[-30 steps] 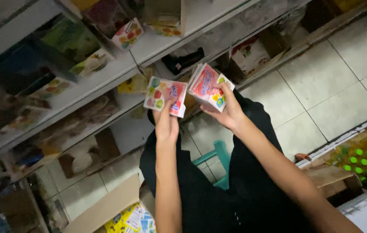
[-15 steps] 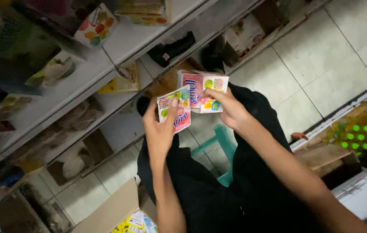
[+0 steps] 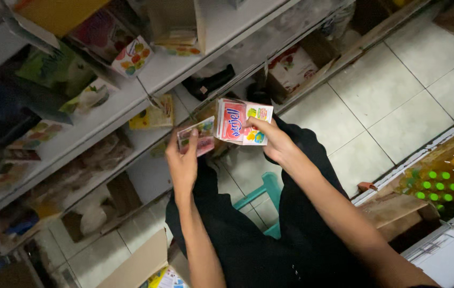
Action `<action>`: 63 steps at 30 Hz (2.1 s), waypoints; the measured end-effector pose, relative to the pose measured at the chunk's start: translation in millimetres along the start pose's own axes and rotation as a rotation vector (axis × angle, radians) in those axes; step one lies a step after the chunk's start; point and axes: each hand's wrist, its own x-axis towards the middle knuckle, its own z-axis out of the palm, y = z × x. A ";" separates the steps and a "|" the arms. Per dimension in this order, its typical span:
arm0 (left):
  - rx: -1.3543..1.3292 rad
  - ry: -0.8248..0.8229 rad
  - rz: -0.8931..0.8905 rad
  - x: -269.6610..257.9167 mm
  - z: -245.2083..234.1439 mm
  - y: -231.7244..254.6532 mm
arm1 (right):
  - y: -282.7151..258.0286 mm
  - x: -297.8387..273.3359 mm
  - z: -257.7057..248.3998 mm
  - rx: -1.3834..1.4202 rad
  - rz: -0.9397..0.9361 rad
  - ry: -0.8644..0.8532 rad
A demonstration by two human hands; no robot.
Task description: The person sits on a low stool in a store aisle and restocks shelves with small packets of Nutriell candy. They repeatedly pick packets from a cardboard box on the floor, arrange them into stacks, and place them onto the metal shelves.
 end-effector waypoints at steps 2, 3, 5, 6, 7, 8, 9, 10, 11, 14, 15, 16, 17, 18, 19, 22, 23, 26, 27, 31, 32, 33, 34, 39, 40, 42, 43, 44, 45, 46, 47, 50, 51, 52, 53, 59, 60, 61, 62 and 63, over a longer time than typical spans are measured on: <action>-0.099 -0.030 -0.036 -0.5 1.8 -5.5 | -3.3 -4.3 0.3 0.040 0.021 0.051; -0.148 -0.043 -0.053 0.0 1.3 -7.7 | -4.2 -4.3 1.8 0.059 0.032 0.074; -0.192 -0.005 -0.044 -0.4 0.2 -12.0 | -4.7 -2.7 2.6 0.030 0.018 0.071; -0.215 0.013 -0.040 -1.0 0.3 -14.1 | -4.7 -1.5 1.3 0.016 0.011 0.071; -0.190 0.043 0.004 -1.6 -0.4 -16.1 | -3.4 0.9 0.5 0.014 -0.001 0.071; -0.166 0.074 0.048 -1.7 -1.6 -17.7 | -1.5 4.2 0.5 0.012 -0.013 0.070; -0.140 0.107 0.092 -2.1 -2.4 -19.1 | 0.0 5.9 -0.4 0.011 -0.024 0.067; -0.136 0.123 0.095 -1.8 -2.7 -19.8 | 0.4 5.9 -2.2 0.017 -0.017 0.064; -0.130 0.140 0.095 -2.0 -3.9 -19.7 | 1.3 5.1 -2.8 0.024 -0.006 0.060; -0.149 0.148 0.073 -2.3 -5.2 -16.1 | 1.7 3.0 -2.8 0.030 0.013 0.037; -0.164 0.142 0.063 -2.0 -4.7 -14.2 | 0.9 2.6 -2.7 0.028 0.016 0.027; -0.168 0.130 0.057 -2.6 -4.4 -12.1 | 0.8 2.1 -2.0 0.024 0.016 0.032; -0.172 0.117 0.052 -4.0 -4.2 -10.1 | 0.8 1.7 -1.4 0.020 0.015 0.035; -0.176 0.105 0.047 -5.0 -3.7 -8.5 | 1.1 1.7 -1.2 0.016 0.015 0.039; -0.122 0.116 0.044 -6.5 -3.2 -7.7 | 2.4 0.8 -2.2 0.025 0.015 0.040; -0.084 0.110 0.005 -5.7 -1.4 -4.9 | 0.4 1.2 -5.4 0.040 0.012 0.054; -0.151 0.089 -0.030 -7.5 -1.2 -2.4 | -0.4 0.5 -3.5 0.037 0.019 0.065; -0.113 0.028 0.004 -8.0 -2.0 2.0 | -3.6 2.5 0.1 0.019 0.011 0.072; -0.060 0.009 0.033 -9.6 -1.1 2.8 | -3.5 0.4 -1.8 0.012 0.007 0.075; 0.182 -0.055 0.103 -10.6 2.5 15.8 | -7.7 1.7 -3.9 -0.113 -0.031 -0.030; 0.343 -0.035 0.251 -8.2 3.3 21.2 | -10.6 1.7 -3.3 -0.165 -0.033 -0.048; 0.511 -0.009 0.385 -10.6 2.1 25.8 | -9.7 -0.7 -1.8 -0.217 -0.024 -0.070; 0.463 -0.058 0.319 -14.0 1.8 29.9 | -8.9 -2.9 -0.7 -0.261 -0.031 -0.124; 0.319 -0.130 0.294 -27.2 -7.4 40.8 | 6.1 -0.3 5.5 -0.385 -0.014 -0.174; 0.371 -0.110 0.320 -33.1 -8.6 38.5 | 14.9 -1.7 0.3 -0.369 0.001 -0.182; 0.478 -0.063 0.386 -40.1 -12.4 32.5 | 33.7 7.6 -5.4 -0.337 0.017 -0.211; 0.487 -0.037 0.444 -44.4 -13.4 29.3 | 44.2 10.3 -7.7 -0.330 0.022 -0.197; 0.497 -0.011 0.503 -50.6 -14.1 25.7 | 54.6 10.8 -9.6 -0.323 0.027 -0.184; 0.503 0.006 0.565 -55.6 -13.4 22.0 | 61.6 8.8 -13.1 -0.312 0.027 -0.163; 0.485 0.042 0.583 -62.8 -13.4 17.1 | 67.6 3.3 -17.4 -0.307 0.015 -0.179; 0.464 0.069 0.602 -69.9 -12.6 11.1 | 72.3 -4.6 -22.1 -0.299 -0.001 -0.189; 0.365 0.085 0.441 -61.2 -11.8 -5.3 | 68.0 -9.8 -22.2 -0.250 0.018 -0.167; 0.322 0.078 0.346 -61.3 -11.8 -14.8 | 68.5 -14.2 -25.8 -0.233 0.039 -0.147; 0.250 0.086 0.328 -60.3 -13.2 -23.8 | 69.8 -16.8 -27.3 -0.208 0.050 -0.125; 0.177 0.096 0.304 -59.3 -16.1 -30.0 | 69.8 -18.8 -26.5 -0.185 0.066 -0.102; 0.149 0.213 0.212 -68.2 -34.1 -64.9 | 70.4 -28.6 -33.2 -0.132 0.093 -0.118; 0.270 0.273 0.381 -66.1 -34.2 -65.4 | 67.8 -28.3 -31.2 -0.132 0.094 -0.092; 0.324 0.286 0.415 -68.0 -34.2 -65.6 | 66.7 -30.7 -31.5 -0.142 0.083 -0.100; 0.378 0.297 0.450 -69.4 -34.5 -63.5 | 63.9 -32.1 -30.3 -0.152 0.071 -0.107; 0.433 0.308 0.483 -72.2 -35.8 -60.4 | 63.2 -33.8 -29.1 -0.162 0.061 -0.114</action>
